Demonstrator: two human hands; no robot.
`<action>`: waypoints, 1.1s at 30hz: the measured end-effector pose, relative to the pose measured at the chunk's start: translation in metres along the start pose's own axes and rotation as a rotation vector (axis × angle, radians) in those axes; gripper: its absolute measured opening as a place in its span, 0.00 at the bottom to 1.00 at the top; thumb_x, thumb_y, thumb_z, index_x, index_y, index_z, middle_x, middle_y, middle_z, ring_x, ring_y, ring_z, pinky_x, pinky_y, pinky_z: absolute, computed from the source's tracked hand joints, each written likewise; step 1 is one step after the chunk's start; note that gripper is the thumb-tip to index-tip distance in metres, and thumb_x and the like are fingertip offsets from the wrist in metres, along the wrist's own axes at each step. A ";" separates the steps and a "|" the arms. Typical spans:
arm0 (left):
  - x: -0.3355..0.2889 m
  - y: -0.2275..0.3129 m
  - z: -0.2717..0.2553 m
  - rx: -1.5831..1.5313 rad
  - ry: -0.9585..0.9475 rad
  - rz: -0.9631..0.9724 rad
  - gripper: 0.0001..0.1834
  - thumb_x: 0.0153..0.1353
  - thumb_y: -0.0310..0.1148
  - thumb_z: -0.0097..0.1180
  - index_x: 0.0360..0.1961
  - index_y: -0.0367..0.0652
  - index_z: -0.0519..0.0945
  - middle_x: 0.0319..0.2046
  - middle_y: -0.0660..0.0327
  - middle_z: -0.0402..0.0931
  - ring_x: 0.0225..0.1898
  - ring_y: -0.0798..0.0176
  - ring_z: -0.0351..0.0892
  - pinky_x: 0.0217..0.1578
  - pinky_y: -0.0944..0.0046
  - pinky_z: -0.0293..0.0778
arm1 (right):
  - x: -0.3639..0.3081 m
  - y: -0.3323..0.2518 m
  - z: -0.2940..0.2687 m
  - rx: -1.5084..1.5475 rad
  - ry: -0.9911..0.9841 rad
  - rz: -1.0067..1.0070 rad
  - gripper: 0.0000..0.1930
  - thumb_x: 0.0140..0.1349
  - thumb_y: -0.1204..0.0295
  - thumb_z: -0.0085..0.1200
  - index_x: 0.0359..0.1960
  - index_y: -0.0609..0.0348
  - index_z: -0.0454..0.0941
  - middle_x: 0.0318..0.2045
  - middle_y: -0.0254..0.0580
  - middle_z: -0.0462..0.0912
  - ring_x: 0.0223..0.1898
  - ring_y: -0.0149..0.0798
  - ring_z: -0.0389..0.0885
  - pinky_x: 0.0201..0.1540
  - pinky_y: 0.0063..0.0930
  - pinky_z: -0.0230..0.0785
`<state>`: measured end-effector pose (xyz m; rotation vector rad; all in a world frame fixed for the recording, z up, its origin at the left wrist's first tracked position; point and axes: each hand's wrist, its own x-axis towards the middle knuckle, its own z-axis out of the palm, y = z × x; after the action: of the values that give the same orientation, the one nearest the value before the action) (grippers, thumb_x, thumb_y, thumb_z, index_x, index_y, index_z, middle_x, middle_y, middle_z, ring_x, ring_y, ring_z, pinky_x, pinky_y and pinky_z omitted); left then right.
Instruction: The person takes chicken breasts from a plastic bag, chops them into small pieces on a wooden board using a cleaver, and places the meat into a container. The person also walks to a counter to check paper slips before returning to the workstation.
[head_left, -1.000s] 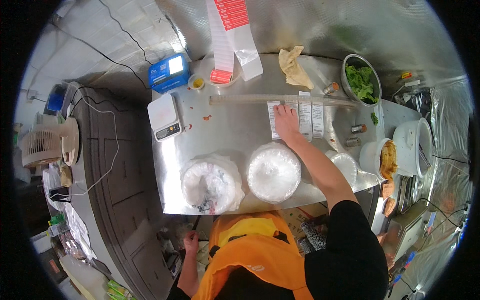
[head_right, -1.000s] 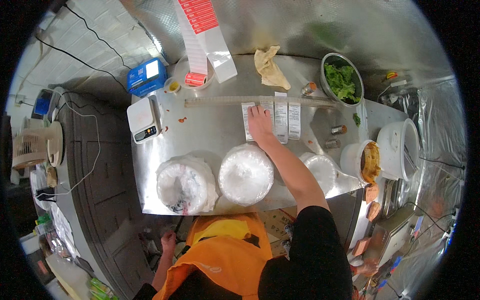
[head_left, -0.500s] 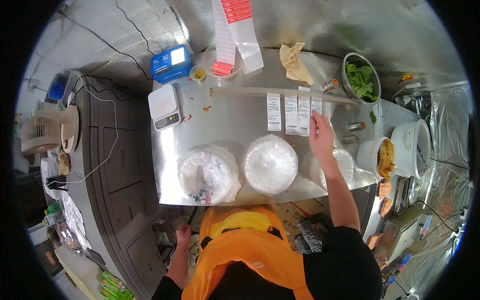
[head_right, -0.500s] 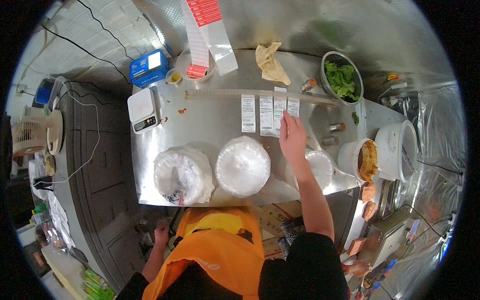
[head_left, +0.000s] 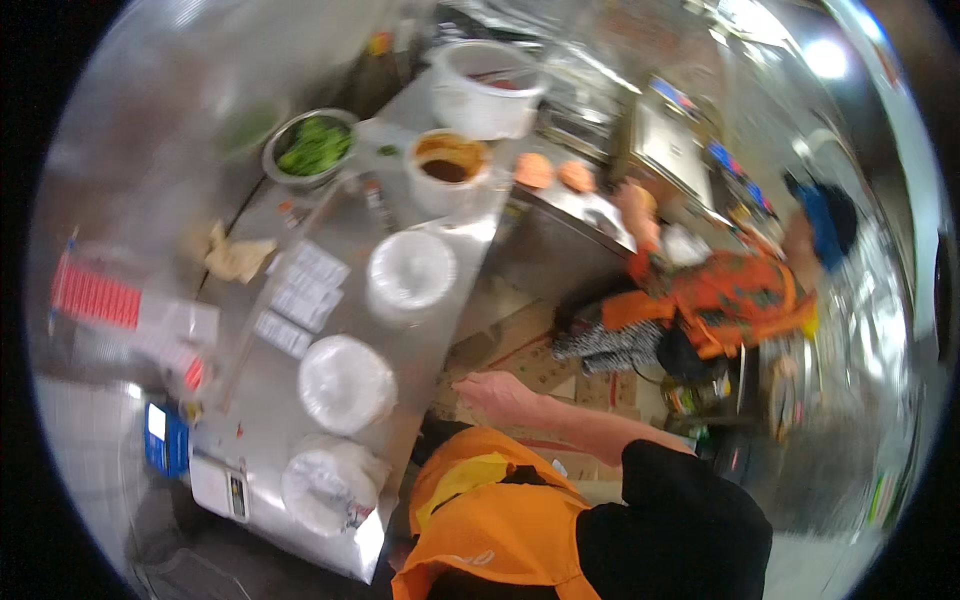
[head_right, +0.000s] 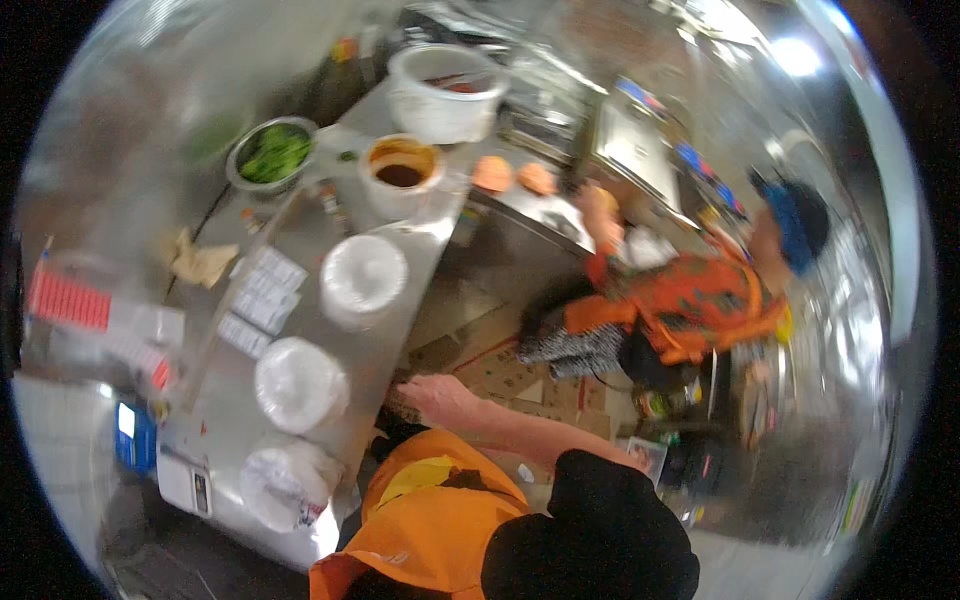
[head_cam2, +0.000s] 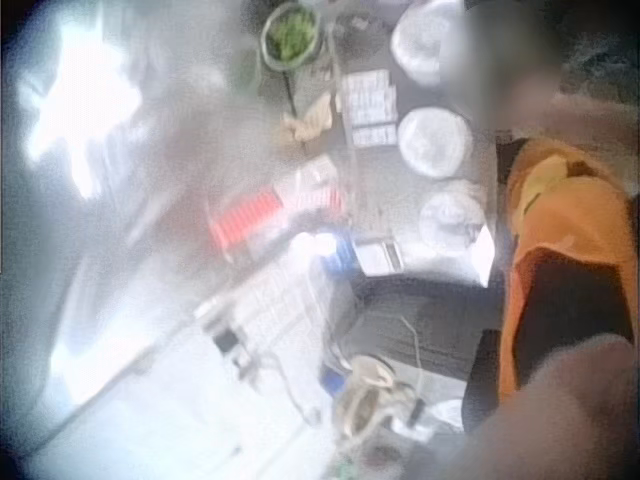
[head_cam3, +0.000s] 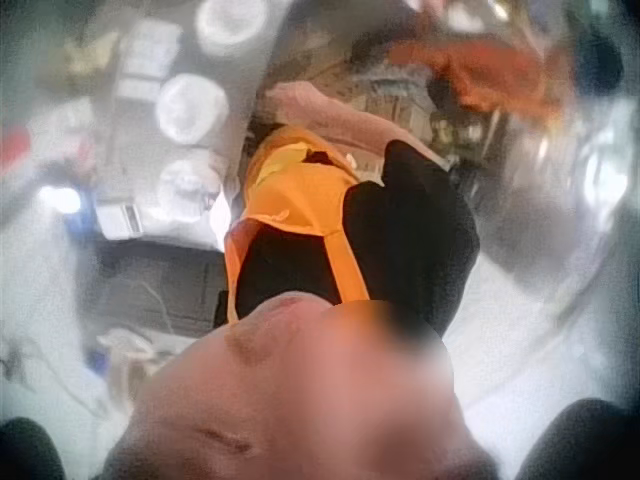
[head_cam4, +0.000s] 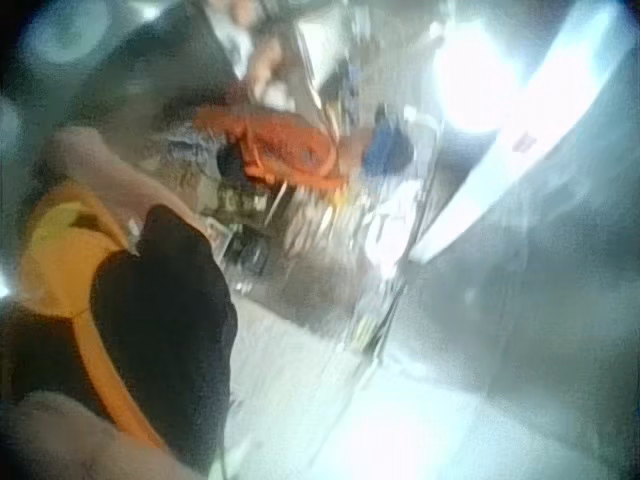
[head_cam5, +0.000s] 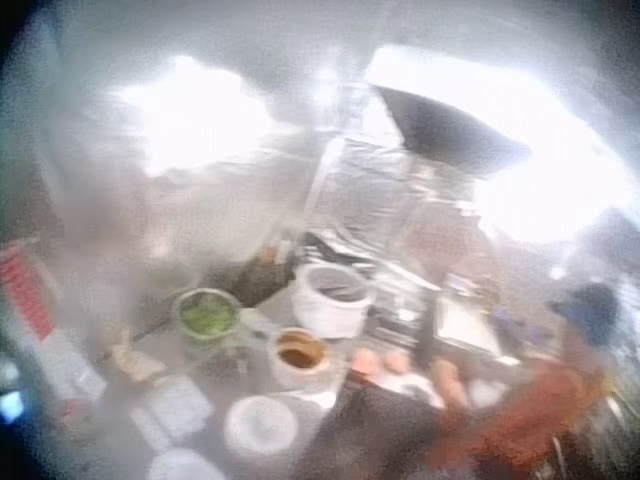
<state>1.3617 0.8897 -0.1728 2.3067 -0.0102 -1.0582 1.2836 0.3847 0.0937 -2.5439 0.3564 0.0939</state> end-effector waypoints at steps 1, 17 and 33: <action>0.019 0.016 0.004 0.032 -0.052 0.040 0.15 0.66 0.37 0.58 0.32 0.32 0.81 0.25 0.53 0.82 0.26 0.57 0.79 0.30 0.50 0.72 | -0.039 0.004 -0.003 0.010 0.075 0.107 0.18 0.65 0.72 0.57 0.56 0.59 0.77 0.39 0.48 0.82 0.40 0.53 0.83 0.41 0.46 0.77; 0.047 0.147 0.103 0.565 -0.411 0.356 0.16 0.65 0.39 0.60 0.41 0.35 0.83 0.30 0.54 0.85 0.31 0.55 0.83 0.35 0.53 0.76 | -0.379 0.033 0.116 0.177 0.175 0.808 0.18 0.72 0.63 0.51 0.59 0.55 0.78 0.45 0.48 0.85 0.46 0.51 0.85 0.43 0.47 0.80; -0.119 0.437 0.526 0.905 -0.796 0.924 0.18 0.66 0.43 0.60 0.45 0.37 0.84 0.39 0.56 0.84 0.44 0.59 0.82 0.46 0.57 0.77 | -0.688 0.122 0.053 0.201 0.680 1.475 0.15 0.64 0.68 0.57 0.52 0.54 0.81 0.39 0.52 0.84 0.42 0.57 0.84 0.44 0.49 0.78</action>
<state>1.0162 0.2888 -0.1307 1.8750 -1.9691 -1.4714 0.5885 0.4758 0.0823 -1.5170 2.2317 -0.2515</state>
